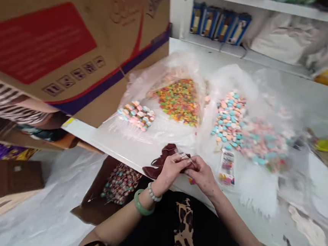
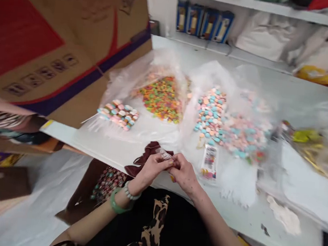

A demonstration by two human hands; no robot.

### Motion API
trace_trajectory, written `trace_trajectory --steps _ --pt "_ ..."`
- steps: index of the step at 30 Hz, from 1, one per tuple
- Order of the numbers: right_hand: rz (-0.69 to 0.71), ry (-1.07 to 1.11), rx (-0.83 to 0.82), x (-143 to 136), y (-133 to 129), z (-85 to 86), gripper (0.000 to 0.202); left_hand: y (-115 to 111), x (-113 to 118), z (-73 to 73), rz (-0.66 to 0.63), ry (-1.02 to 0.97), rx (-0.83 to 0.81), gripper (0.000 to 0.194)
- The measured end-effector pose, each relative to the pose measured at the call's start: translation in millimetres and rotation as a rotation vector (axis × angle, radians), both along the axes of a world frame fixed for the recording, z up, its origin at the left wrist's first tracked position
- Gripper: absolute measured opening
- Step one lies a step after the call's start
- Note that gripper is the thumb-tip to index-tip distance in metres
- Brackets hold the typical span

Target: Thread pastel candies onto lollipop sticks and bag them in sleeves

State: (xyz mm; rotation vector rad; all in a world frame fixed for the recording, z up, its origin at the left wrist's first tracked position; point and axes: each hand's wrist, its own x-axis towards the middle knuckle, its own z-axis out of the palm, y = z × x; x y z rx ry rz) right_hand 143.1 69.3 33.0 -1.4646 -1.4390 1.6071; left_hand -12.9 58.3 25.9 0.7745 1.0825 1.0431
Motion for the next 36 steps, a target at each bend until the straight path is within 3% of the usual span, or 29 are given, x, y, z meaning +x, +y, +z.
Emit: trace_trajectory --steps 3,5,7,9,12,15,18,21,24,27,33,36 --pt "0.058 0.115 -0.054 -44.5 8.7 -4.9 0.027 4.3 -29.3 -9.1 0.392 -0.163 -0.091 0.029" --pt "0.072 0.178 -0.119 -68.0 15.7 -11.0 0.023 1.1 -53.6 -11.0 0.548 -0.242 -0.125 0.031" --pt "0.079 0.184 -0.181 -88.9 21.5 -17.8 0.024 -4.4 -74.2 -12.3 0.571 -0.298 -0.15 0.034" --pt "0.104 0.121 -0.197 -108.7 25.7 -24.2 0.026 -9.6 -88.7 -15.6 0.513 -0.298 -0.178 0.036" --pt "0.21 0.004 -0.112 -135.8 30.7 -29.1 0.033 -14.3 -104.6 -23.2 0.464 -0.27 -0.21 0.035" --pt "0.381 -0.059 0.019 -159.6 39.0 -25.3 0.044 -17.1 -126.5 -27.8 0.619 -0.306 -0.204 0.032" --pt "0.518 -0.16 0.171 -186.2 54.7 -17.9 0.041 -20.7 -155.0 -27.7 0.793 -0.324 -0.22 0.033" --pt "0.566 -0.402 0.404 -218.8 73.1 -16.3 0.024 -24.6 -175.7 -26.5 0.871 -0.339 -0.207 0.034" --pt "0.705 -0.698 0.553 -246.0 86.5 -20.9 0.027 -27.6 -182.1 -26.6 0.894 -0.37 -0.168 0.035" --pt "0.73 -0.879 0.573 -251.6 92.2 -24.9 0.032 -30.9 -182.3 -27.5 0.87 -0.384 -0.199 0.036" --pt "0.508 -1.017 0.448 -210.7 95.6 -20.6 0.023 -33.8 -185.9 -29.6 0.806 -0.374 -0.277 0.028" --pt "0.452 -1.031 0.421 -205.5 91.5 -20.1 0.027 -29.2 -183.0 -31.3 0.747 -0.329 -0.287 0.026"
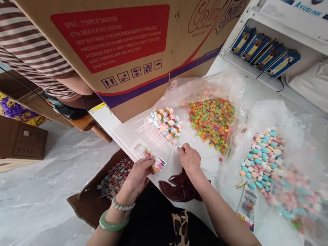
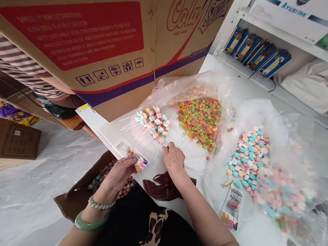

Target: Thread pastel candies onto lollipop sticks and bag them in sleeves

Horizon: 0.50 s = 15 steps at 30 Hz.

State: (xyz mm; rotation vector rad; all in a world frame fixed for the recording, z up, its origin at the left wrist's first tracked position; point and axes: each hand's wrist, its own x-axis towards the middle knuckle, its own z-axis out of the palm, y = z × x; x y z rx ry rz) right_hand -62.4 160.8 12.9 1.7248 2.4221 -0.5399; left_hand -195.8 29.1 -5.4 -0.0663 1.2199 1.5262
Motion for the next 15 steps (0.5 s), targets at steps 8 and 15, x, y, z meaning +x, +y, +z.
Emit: trace_trajectory --steps 8,15 --pt "-0.062 0.152 -0.048 -18.9 -1.2 -14.4 0.022 5.7 8.5 7.3 0.009 0.078 0.063 0.035" --pt "-0.337 0.712 -0.233 53.0 6.0 -8.8 0.022 12.3 -1.3 16.1 0.026 0.093 0.049 0.04"
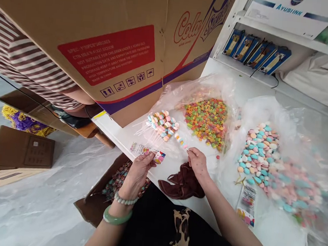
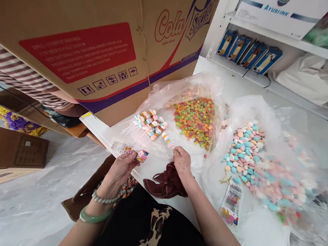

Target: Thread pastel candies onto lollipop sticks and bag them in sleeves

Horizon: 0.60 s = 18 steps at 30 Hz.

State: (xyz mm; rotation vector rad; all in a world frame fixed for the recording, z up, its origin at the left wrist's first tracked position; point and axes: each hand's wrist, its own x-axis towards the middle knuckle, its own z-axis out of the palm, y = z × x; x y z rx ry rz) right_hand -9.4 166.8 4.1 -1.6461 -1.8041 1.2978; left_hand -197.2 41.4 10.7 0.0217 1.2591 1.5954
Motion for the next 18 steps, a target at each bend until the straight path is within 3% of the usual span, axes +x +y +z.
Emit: trace_trajectory --steps 3,7,12,18 --pt "-0.085 0.411 -0.18 28.2 -12.1 10.3 0.021 11.6 4.7 2.2 0.045 -0.009 0.038 0.038" --pt "-0.078 0.619 -0.337 52.6 -26.1 24.6 0.023 25.9 13.4 9.3 0.064 -0.062 0.091 0.037" --pt "-0.073 0.672 -0.404 62.8 -34.1 29.5 0.025 34.6 16.1 16.3 0.07 -0.163 0.066 0.028" --pt "-0.118 0.498 -0.238 66.2 -26.0 14.1 0.025 33.1 7.1 4.4 0.082 -0.103 0.013 0.023"
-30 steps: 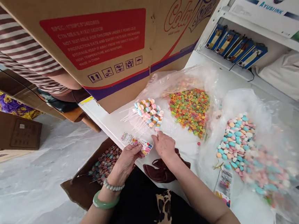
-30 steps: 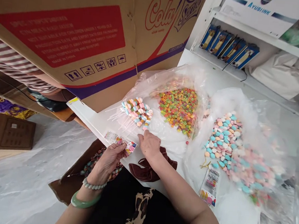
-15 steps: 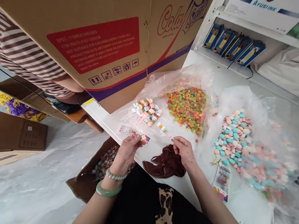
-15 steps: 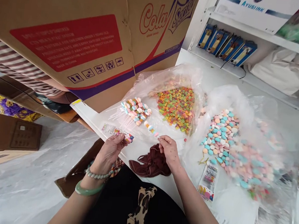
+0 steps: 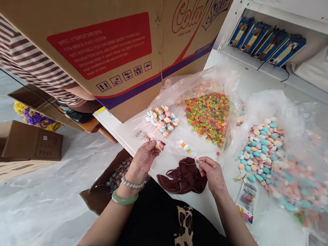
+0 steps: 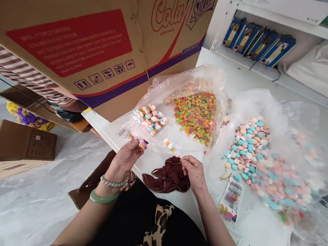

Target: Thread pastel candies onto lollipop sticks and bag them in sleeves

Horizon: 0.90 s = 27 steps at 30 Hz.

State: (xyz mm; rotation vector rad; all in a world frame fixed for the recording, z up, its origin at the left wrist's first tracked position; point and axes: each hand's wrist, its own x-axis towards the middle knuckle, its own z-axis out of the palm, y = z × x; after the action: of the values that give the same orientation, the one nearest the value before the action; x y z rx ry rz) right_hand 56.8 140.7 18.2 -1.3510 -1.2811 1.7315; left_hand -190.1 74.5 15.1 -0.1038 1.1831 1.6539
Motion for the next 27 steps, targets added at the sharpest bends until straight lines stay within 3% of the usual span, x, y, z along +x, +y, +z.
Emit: trace_trajectory --steps 7,12,15,18,21,24,27 --pt "0.141 -0.445 0.223 -0.9 21.9 -21.6 0.024 -8.1 -2.4 -10.5 -0.024 0.043 -0.039 0.031" --pt "0.533 -1.135 0.54 -1.3 36.2 -5.3 0.027 -15.7 -3.0 -8.8 -0.123 0.217 0.032 0.032" --pt "0.589 -1.337 0.649 -14.5 48.4 9.8 0.027 -14.2 -4.8 -7.6 -0.136 0.29 0.076 0.017" --pt "0.471 -1.28 0.753 -52.6 69.0 18.6 0.029 -7.3 -3.2 -6.1 -0.082 0.229 0.111 0.011" --pt "0.445 -1.101 0.77 -107.8 99.3 15.6 0.027 -2.0 1.7 -4.2 -0.032 0.206 0.084 0.016" --pt "0.409 -1.008 0.619 -154.0 130.3 4.0 0.023 -4.0 4.1 -3.6 -0.023 0.184 0.033 0.022" --pt "0.388 -0.944 0.539 -172.5 148.5 -6.7 0.018 -10.0 0.6 -7.3 -0.113 0.18 0.004 0.032"
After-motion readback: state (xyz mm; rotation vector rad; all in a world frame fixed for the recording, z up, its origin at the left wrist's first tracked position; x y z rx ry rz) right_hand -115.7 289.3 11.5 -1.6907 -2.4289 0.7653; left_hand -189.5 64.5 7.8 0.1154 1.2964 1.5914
